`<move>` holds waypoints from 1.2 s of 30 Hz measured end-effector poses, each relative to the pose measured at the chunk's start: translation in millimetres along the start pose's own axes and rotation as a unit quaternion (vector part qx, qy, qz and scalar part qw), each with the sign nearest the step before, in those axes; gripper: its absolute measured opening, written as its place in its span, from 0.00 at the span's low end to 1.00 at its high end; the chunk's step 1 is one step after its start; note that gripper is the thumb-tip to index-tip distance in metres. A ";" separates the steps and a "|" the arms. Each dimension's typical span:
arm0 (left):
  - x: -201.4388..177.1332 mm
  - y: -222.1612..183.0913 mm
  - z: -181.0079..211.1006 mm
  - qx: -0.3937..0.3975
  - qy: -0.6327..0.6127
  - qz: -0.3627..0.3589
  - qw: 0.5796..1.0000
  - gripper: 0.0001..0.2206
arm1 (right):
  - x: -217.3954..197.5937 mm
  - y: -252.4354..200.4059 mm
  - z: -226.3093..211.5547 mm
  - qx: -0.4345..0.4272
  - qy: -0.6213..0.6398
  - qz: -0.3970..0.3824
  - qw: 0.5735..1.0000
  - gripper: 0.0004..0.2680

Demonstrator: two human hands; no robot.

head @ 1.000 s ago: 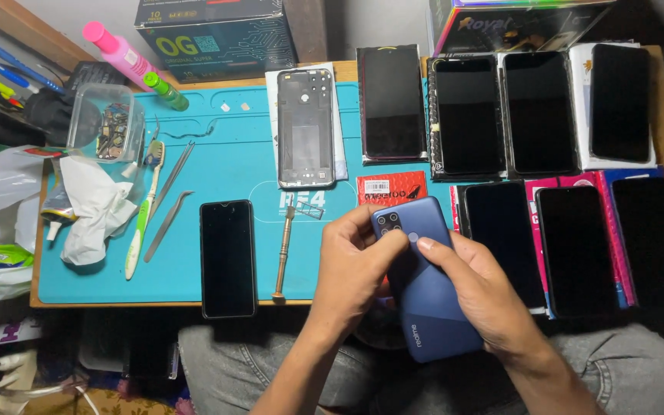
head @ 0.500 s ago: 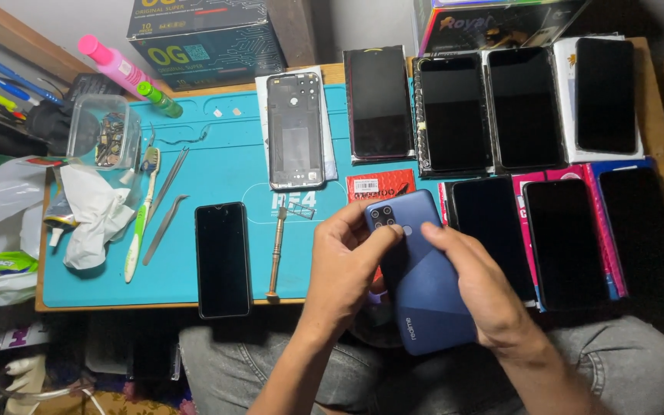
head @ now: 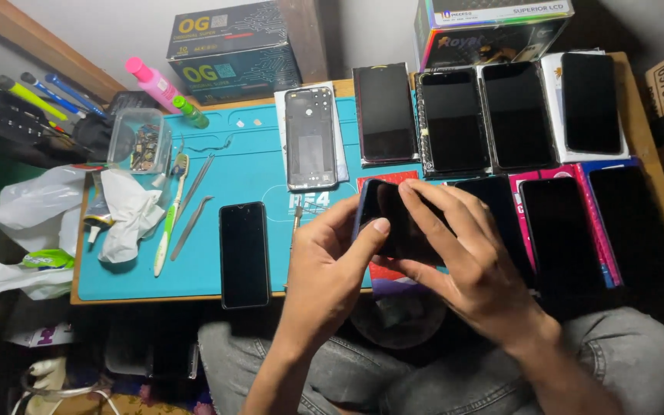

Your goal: The person handles a blue smartphone, turning it over to inspect the back and sides. They power on the device, swipe the screen, and then use a prying tool to separate the back cover from the frame, revealing the internal components.

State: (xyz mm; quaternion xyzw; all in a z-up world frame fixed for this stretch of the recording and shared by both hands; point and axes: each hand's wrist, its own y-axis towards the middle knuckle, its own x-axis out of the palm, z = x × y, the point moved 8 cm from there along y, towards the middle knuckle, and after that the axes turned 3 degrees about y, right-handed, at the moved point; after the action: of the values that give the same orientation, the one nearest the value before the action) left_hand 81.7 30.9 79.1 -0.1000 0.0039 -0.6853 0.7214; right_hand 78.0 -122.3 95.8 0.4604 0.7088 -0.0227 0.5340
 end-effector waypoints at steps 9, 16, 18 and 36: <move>-5.8 -36.0 -38.9 0.066 -0.108 0.143 0.981 0.19 | 51.0 -29.3 31.0 0.434 0.664 0.277 0.542 0.18; 4.2 -47.5 2.3 0.143 0.062 0.080 0.985 0.24 | 59.5 -4.9 38.3 0.428 0.663 0.269 0.552 0.11; 3.7 -44.5 6.3 0.141 0.047 0.057 0.987 0.19 | 67.5 -14.0 49.1 0.477 0.638 0.262 0.545 0.17; 13.4 3.0 -30.6 -0.040 0.045 0.004 0.998 0.11 | 43.5 -5.0 76.7 0.451 0.560 0.203 0.665 0.30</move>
State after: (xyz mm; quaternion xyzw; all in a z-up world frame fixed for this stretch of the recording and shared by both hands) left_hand 81.1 13.5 50.4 -0.0976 0.0645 -0.6855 0.7186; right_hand 130.9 -138.1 26.8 0.7037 0.6663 0.0314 -0.2448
